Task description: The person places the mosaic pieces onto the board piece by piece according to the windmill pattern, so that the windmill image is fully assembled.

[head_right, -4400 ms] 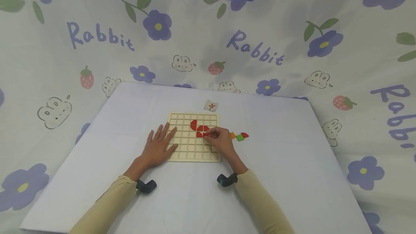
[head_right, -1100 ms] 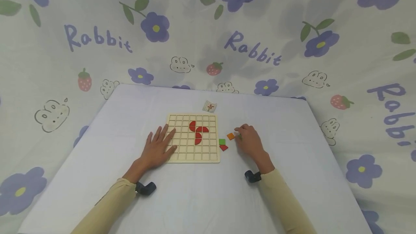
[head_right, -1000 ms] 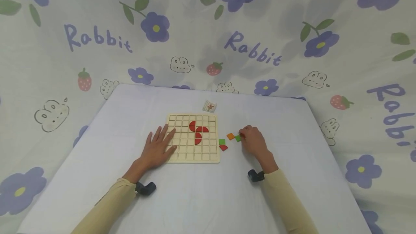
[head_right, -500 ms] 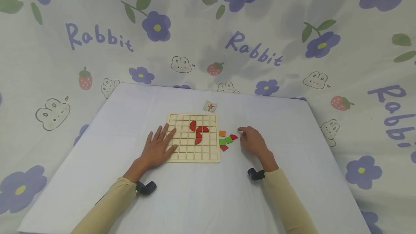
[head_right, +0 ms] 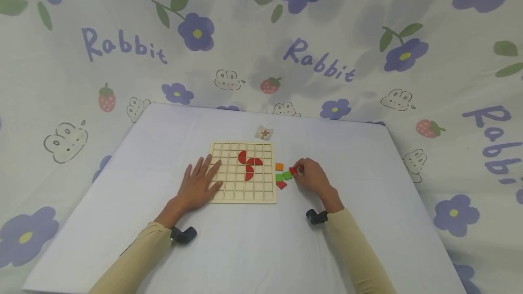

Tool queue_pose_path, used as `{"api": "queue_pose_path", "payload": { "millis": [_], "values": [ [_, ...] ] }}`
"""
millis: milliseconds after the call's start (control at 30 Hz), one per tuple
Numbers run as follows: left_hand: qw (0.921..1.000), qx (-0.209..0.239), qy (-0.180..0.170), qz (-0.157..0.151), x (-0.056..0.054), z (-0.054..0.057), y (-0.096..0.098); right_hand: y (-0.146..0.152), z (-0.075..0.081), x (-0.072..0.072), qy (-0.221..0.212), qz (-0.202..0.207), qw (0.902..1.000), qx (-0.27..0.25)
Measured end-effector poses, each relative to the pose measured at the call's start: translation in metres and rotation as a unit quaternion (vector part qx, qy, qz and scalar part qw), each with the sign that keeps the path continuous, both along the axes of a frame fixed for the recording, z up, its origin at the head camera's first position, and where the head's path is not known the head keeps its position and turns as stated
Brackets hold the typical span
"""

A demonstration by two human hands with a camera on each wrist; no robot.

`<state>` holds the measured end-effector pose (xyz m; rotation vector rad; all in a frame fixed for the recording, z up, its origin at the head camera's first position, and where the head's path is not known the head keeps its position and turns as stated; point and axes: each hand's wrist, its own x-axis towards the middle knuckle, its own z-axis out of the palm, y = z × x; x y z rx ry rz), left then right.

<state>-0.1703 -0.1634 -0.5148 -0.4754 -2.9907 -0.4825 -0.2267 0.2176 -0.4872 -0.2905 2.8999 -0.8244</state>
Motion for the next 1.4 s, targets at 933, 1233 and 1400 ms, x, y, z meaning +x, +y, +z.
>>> {"api": "queue_pose_path", "payload": {
  "millis": [933,1233,1400],
  "values": [
    [0.9999,-0.009,-0.012,0.005,-0.001,-0.002,-0.001,-0.090,0.004,0.009,0.111,0.058,0.9671,-0.221],
    [0.9999,-0.010,-0.007,0.004,0.001,0.000,-0.001,-0.121,-0.003,0.000,0.083,0.040,0.9633,-0.252],
    [0.9999,-0.011,-0.004,0.000,0.001,0.000,0.000,-0.135,-0.003,-0.001,0.073,0.047,0.9678,-0.236]
  ]
}}
